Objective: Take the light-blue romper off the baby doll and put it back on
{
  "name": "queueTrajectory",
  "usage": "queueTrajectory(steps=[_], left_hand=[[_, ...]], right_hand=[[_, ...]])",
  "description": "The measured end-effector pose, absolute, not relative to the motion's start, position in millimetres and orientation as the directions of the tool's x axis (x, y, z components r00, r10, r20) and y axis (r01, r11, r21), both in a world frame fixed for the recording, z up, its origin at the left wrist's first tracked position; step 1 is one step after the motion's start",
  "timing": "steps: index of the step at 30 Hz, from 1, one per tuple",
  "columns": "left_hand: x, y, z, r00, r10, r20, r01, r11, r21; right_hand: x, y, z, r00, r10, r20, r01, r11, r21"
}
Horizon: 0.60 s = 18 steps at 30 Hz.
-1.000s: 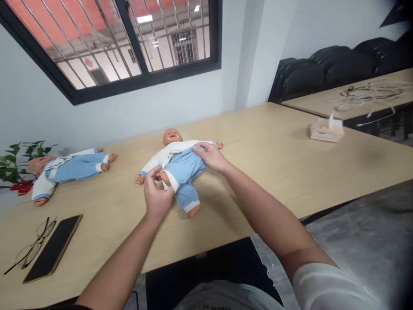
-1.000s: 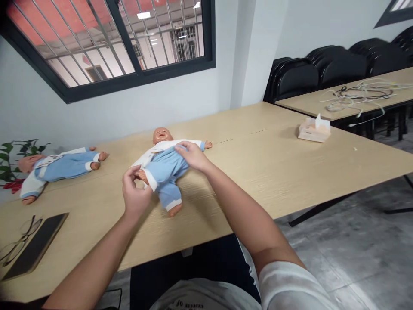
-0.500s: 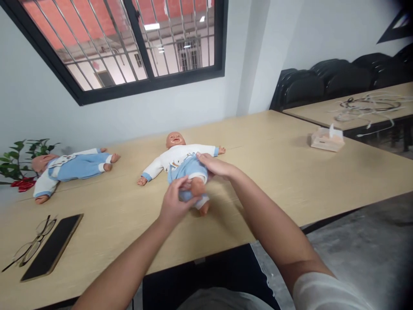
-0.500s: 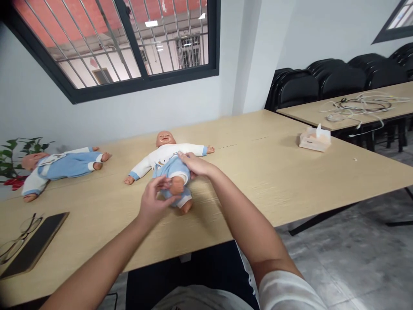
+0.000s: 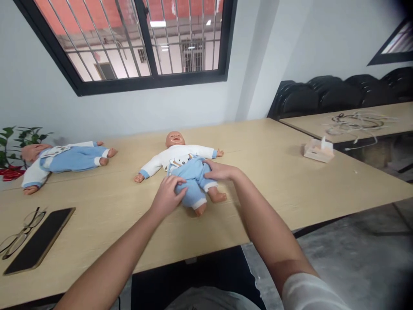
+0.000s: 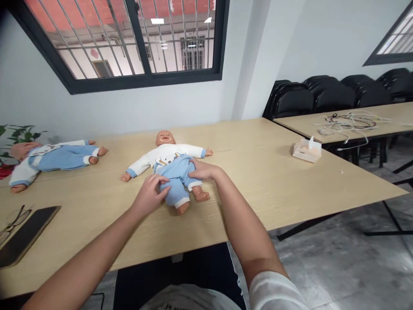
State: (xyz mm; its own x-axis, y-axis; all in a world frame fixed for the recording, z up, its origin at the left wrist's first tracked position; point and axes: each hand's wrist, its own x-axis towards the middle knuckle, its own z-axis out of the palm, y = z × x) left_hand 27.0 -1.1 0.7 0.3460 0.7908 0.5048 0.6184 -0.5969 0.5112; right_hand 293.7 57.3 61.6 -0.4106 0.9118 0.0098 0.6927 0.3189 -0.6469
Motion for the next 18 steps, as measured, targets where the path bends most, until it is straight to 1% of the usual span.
queueTrajectory(steps=[2,3,4,5,7,9,11,13,15,16,18], left_hand=[[23,4,-3,0.164,0.893,0.420,0.664,-0.415,0.622],[21,5,-5,0.102,0.931,0.349,0.661,-0.326,0.676],[20,7,-8,0.069,0.959,0.274,0.651,-0.251,0.716],[18,8,-10,0.062,0.977,0.206,0.643,-0.197,0.740],[16,9,-13,0.069,0.989,0.130,0.630,-0.144,0.763],[17,9,-17,0.057,0.991,0.125,0.586,-0.134,0.799],[21,10,-20,0.038,0.990,0.138,0.468,-0.140,0.873],[26,12,-22,0.020,0.989,0.146,0.270,-0.146,0.952],[31,15,-25,0.006,0.989,0.145,0.094,-0.145,0.985],[32,17,-27,0.001,0.990,0.142,0.039,-0.142,0.989],[33,22,-29,-0.012,0.991,0.136,-0.006,-0.136,0.991]], right_hand=[[283,36,62,-0.275,0.948,0.162,0.792,0.319,-0.520],[277,20,60,-0.219,0.940,0.262,0.825,0.322,-0.465],[271,2,57,-0.197,0.919,0.342,0.837,0.339,-0.429],[265,-17,52,-0.213,0.903,0.373,0.826,0.371,-0.424],[255,-57,39,-0.299,0.889,0.347,0.789,0.435,-0.433],[246,-89,24,-0.376,0.870,0.319,0.785,0.482,-0.390],[239,-105,9,-0.364,0.865,0.346,0.821,0.474,-0.320],[233,-107,-3,-0.307,0.867,0.392,0.853,0.433,-0.291],[230,-100,-10,-0.236,0.873,0.427,0.850,0.399,-0.345],[230,-96,-10,-0.191,0.876,0.442,0.828,0.386,-0.408],[232,-89,-8,-0.064,0.883,0.466,0.728,0.360,-0.583]])
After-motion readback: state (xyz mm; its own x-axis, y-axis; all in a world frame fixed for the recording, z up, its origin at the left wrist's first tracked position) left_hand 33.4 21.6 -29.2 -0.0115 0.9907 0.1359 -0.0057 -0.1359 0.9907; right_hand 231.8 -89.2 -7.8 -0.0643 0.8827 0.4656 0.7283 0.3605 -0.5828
